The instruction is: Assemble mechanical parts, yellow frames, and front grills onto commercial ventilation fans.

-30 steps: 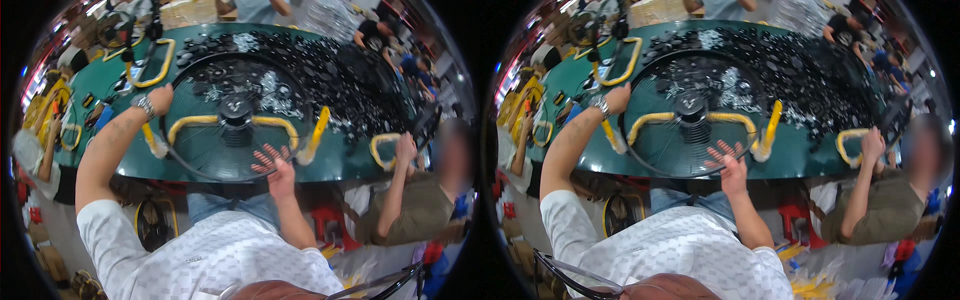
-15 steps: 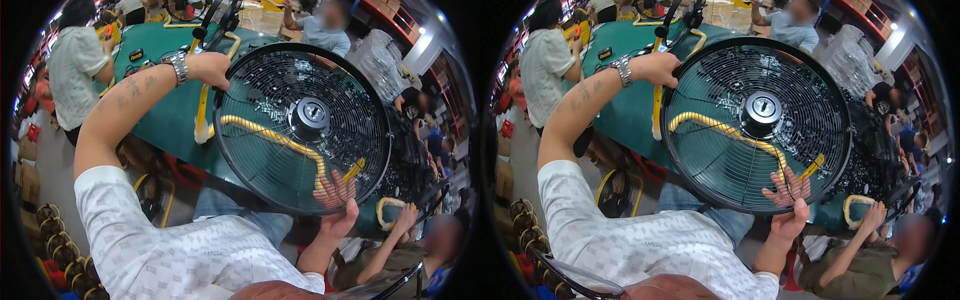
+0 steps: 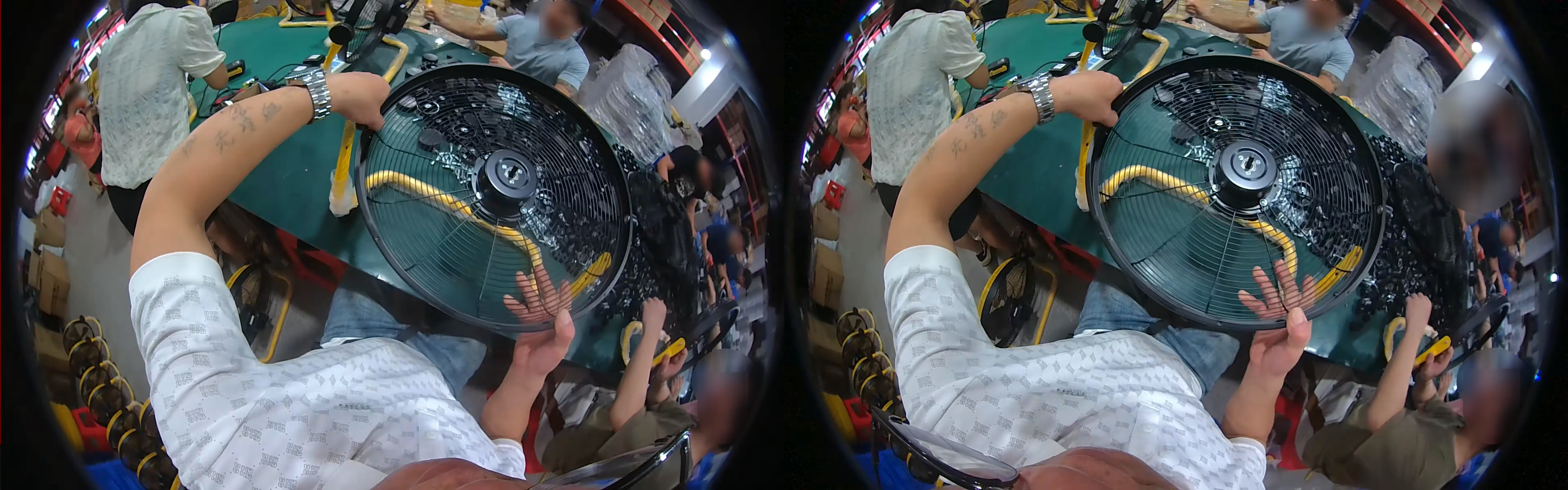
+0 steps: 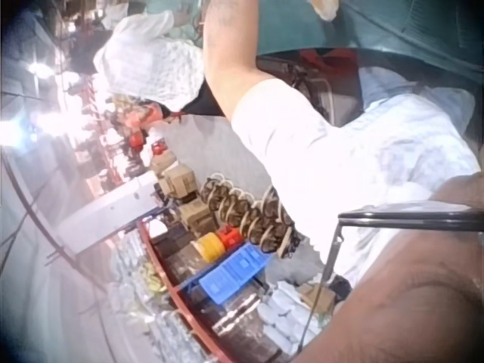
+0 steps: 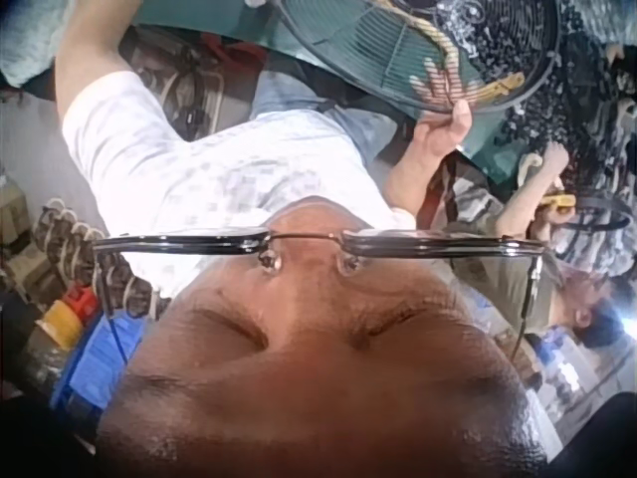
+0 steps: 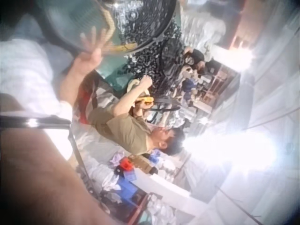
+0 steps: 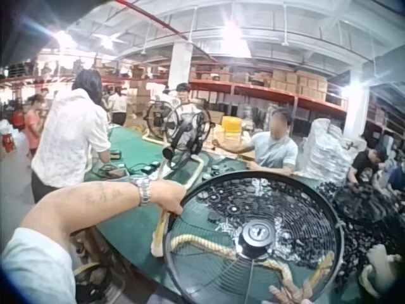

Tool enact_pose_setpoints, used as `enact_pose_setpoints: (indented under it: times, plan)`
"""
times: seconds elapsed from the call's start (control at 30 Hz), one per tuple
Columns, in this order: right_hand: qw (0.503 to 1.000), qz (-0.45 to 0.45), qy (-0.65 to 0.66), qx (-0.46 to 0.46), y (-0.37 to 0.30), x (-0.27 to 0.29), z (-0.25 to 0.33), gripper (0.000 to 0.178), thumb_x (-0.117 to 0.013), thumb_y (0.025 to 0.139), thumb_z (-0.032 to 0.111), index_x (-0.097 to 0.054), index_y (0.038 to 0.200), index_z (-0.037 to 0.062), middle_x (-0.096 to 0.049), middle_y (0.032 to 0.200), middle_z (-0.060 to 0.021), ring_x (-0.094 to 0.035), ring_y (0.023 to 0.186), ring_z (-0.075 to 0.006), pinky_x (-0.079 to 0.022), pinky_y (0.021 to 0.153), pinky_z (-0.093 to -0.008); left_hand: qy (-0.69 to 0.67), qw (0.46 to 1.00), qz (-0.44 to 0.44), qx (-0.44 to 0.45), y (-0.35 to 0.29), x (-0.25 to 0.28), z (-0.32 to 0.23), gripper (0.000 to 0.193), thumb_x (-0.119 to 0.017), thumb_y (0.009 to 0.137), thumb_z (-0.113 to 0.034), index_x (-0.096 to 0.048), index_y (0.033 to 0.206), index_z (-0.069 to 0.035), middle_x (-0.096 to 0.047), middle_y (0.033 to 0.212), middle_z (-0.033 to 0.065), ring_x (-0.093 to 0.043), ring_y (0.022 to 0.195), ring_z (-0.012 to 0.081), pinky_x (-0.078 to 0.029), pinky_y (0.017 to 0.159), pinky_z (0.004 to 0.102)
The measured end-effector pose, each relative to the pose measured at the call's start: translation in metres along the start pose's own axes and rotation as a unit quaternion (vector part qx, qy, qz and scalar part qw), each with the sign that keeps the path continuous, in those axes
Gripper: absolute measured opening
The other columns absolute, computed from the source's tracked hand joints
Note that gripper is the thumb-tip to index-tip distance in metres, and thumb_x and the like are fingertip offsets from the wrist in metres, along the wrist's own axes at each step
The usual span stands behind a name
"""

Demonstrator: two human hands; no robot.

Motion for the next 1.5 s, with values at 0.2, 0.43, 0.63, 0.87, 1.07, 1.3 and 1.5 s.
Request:
enact_pose_setpoints:
  times: [0.2, 0.43, 0.63, 0.87, 1.07, 1.3, 1.5]
  plan:
    - [1.000, -0.006, -0.005, 0.001, -0.003, -0.007, -0.007, 0.082, -0.060, 0.088, 0.034, -0.021, 0.153, 0.0000, -0.040, 0.145, -0.0318, -0.053, 0.124, -0.0486, -0.060, 0.086, -0.0544, 0.021, 1.000, -0.001, -0.008, 0.010, -0.010, 0.009, 0.038, -0.071, 0.077, -0.024, -0.066, 0.095, 0.009, -0.069, 0.087, 0.0263, -0.069, 0.083, 0.0392, -0.055, 0.075, 0.0442]
    - [1.000, 0.015, 0.022, 0.006, -0.014, -0.004, -0.016, 0.080, -0.062, 0.090, 0.035, -0.021, 0.155, 0.0130, -0.037, 0.149, -0.0280, -0.047, 0.131, -0.0490, -0.055, 0.093, -0.0564, -0.042, 0.998, -0.033, -0.037, 0.003, -0.003, -0.001, 0.033, -0.068, 0.080, -0.024, -0.066, 0.102, 0.001, -0.070, 0.094, 0.0236, -0.068, 0.092, 0.0388, -0.053, 0.080, 0.0466]
    - [0.998, 0.004, 0.056, 0.023, -0.016, -0.002, -0.025, 0.084, -0.061, 0.093, 0.020, -0.008, 0.158, 0.0122, -0.035, 0.150, -0.0247, -0.051, 0.130, -0.0416, -0.056, 0.094, -0.0498, -0.007, 0.875, -0.377, -0.304, 0.012, 0.090, -0.163, 0.058, -0.068, 0.089, -0.022, -0.049, 0.139, 0.001, -0.058, 0.132, 0.0209, -0.057, 0.120, 0.0375, -0.047, 0.102, 0.0413]
    - [0.999, 0.003, 0.040, -0.008, -0.018, 0.010, -0.034, 0.090, -0.059, 0.094, 0.011, 0.004, 0.158, 0.0136, -0.035, 0.150, -0.0225, -0.053, 0.129, -0.0365, -0.056, 0.091, -0.0438, 0.080, 0.773, -0.307, -0.549, 0.060, 0.072, -0.375, 0.065, -0.073, 0.086, -0.023, -0.047, 0.141, -0.001, -0.050, 0.144, 0.0176, -0.042, 0.138, 0.0328, -0.031, 0.118, 0.0441]
    - [0.997, 0.041, 0.057, -0.018, -0.022, 0.010, -0.028, 0.099, -0.067, 0.093, 0.013, 0.009, 0.157, 0.0117, -0.034, 0.148, -0.0192, -0.055, 0.123, -0.0265, -0.055, 0.088, -0.0356, 0.081, 0.793, -0.144, -0.586, 0.095, 0.039, -0.415, 0.038, -0.074, 0.082, -0.021, -0.063, 0.114, -0.002, -0.069, 0.099, 0.0150, -0.065, 0.099, 0.0323, -0.049, 0.093, 0.0434]
    - [0.769, -0.195, -0.555, 0.252, 0.016, 0.095, 0.074, 0.052, -0.073, 0.085, 0.020, -0.055, 0.130, 0.0006, -0.065, 0.103, -0.0153, -0.064, 0.095, -0.0325, -0.054, 0.081, -0.0396, 0.069, 0.749, -0.154, -0.641, 0.081, 0.029, -0.419, 0.040, -0.075, 0.080, -0.013, -0.063, 0.116, -0.004, -0.069, 0.099, 0.0136, -0.065, 0.099, 0.0322, -0.050, 0.091, 0.0416]
    - [0.737, -0.104, -0.628, 0.226, 0.099, 0.107, 0.064, 0.024, -0.062, 0.091, 0.017, -0.059, 0.111, 0.0034, -0.067, 0.090, -0.0176, -0.064, 0.083, -0.0409, -0.052, 0.071, -0.0490, 0.000, 0.720, -0.227, -0.656, 0.075, 0.031, -0.412, 0.040, -0.075, 0.077, -0.016, -0.066, 0.114, -0.003, -0.072, 0.098, 0.0121, -0.067, 0.095, 0.0283, -0.052, 0.087, 0.0389]
Point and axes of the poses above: each hand's wrist, its own y-axis towards the middle knuckle, its own x-axis out of the back of the hand, z = x × y, the point moved 7 cm from there along y, towards the middle knuckle
